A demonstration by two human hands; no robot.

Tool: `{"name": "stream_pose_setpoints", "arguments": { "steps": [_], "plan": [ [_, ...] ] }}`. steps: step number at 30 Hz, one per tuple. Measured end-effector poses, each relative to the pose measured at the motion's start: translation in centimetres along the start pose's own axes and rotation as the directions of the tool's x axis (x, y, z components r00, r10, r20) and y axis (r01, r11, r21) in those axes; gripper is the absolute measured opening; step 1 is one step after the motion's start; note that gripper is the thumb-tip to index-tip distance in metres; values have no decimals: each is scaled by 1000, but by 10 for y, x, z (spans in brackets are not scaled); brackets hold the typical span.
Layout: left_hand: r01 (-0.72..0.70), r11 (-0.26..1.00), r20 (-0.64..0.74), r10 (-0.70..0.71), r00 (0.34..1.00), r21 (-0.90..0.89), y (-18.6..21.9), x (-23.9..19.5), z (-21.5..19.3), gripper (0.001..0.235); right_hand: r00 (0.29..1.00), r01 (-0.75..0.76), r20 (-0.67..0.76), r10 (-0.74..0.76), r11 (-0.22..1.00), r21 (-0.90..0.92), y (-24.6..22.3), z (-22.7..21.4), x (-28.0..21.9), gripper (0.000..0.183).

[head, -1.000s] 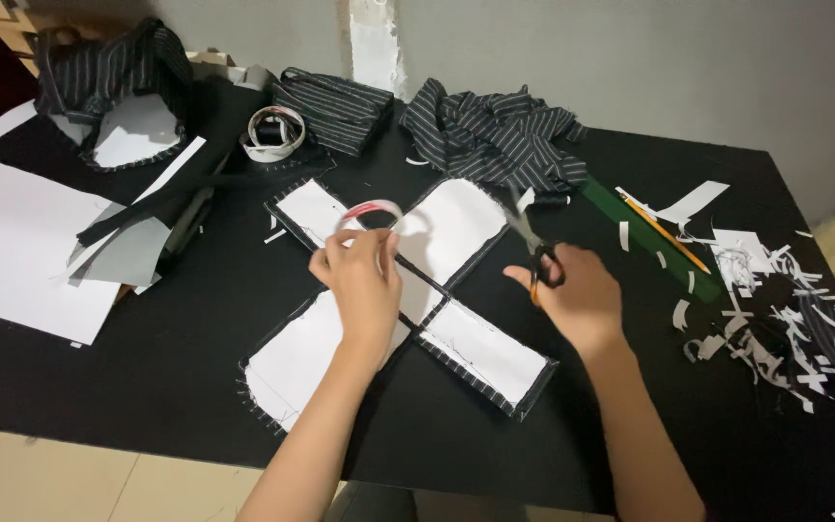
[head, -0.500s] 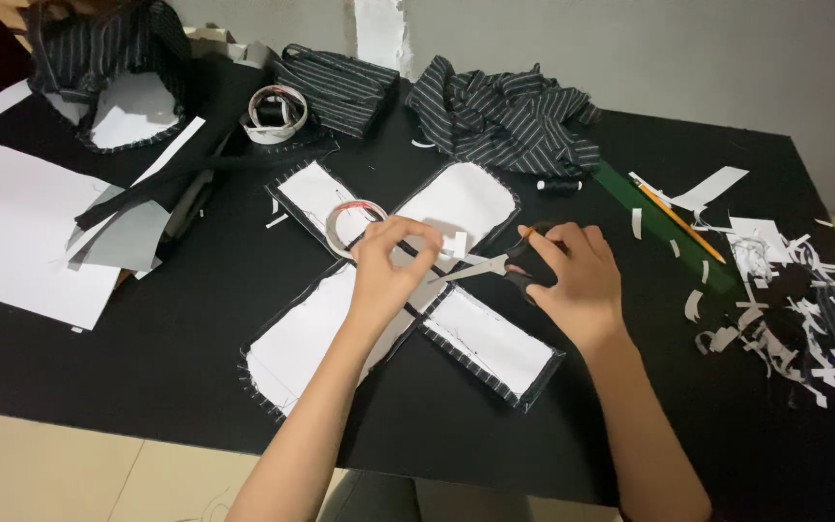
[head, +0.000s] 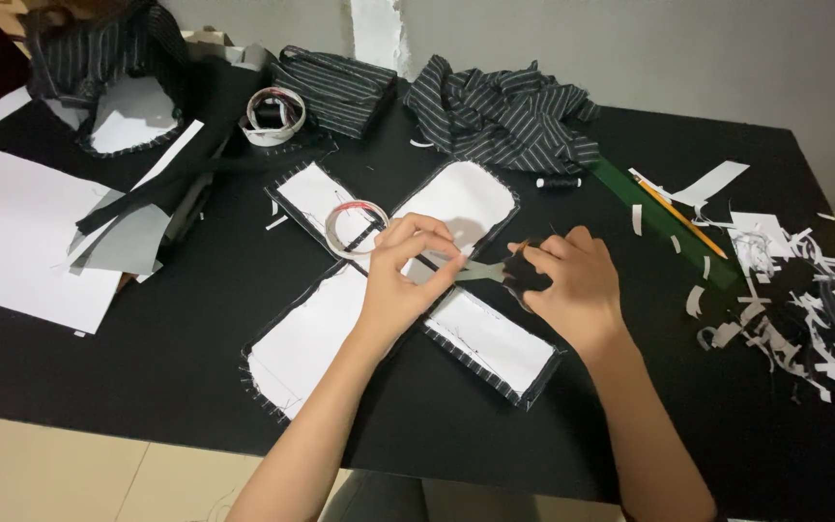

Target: Applying double-sided tape to the edges of a cross-shaped material

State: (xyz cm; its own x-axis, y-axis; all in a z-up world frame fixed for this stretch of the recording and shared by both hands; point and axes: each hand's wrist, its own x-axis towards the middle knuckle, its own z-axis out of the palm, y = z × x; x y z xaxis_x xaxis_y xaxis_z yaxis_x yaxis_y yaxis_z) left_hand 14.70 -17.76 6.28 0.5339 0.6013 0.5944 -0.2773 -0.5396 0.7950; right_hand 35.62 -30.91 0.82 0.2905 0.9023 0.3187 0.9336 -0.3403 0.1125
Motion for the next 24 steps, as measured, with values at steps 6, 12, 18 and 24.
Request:
{"name": "stream_pose_setpoints", "arguments": {
  "steps": [6, 12, 18, 24],
  "plan": [
    [-54, 995, -13, 53, 999, -84, -6, -3, 5, 9, 999, -43, -19, 43, 999, -31, -14, -26, 0, 34],
    [-56, 982, -22, 53, 998, -179, -14, -6, 11, 10, 999, -31, -33, 33, 998, 61, -15, -20, 3, 39],
    [70, 884, -169, -164, 972, -462, -10, 0, 1, 6, 978, -201, -11, 208, 957, 210, -27, -63, 4, 31],
    [215, 800, -216, -392, 894, -560, -28, -5, 7, 13, 953, -126, -176, 245, 853, 506, -45, -48, 1, 42]
  ]
}}
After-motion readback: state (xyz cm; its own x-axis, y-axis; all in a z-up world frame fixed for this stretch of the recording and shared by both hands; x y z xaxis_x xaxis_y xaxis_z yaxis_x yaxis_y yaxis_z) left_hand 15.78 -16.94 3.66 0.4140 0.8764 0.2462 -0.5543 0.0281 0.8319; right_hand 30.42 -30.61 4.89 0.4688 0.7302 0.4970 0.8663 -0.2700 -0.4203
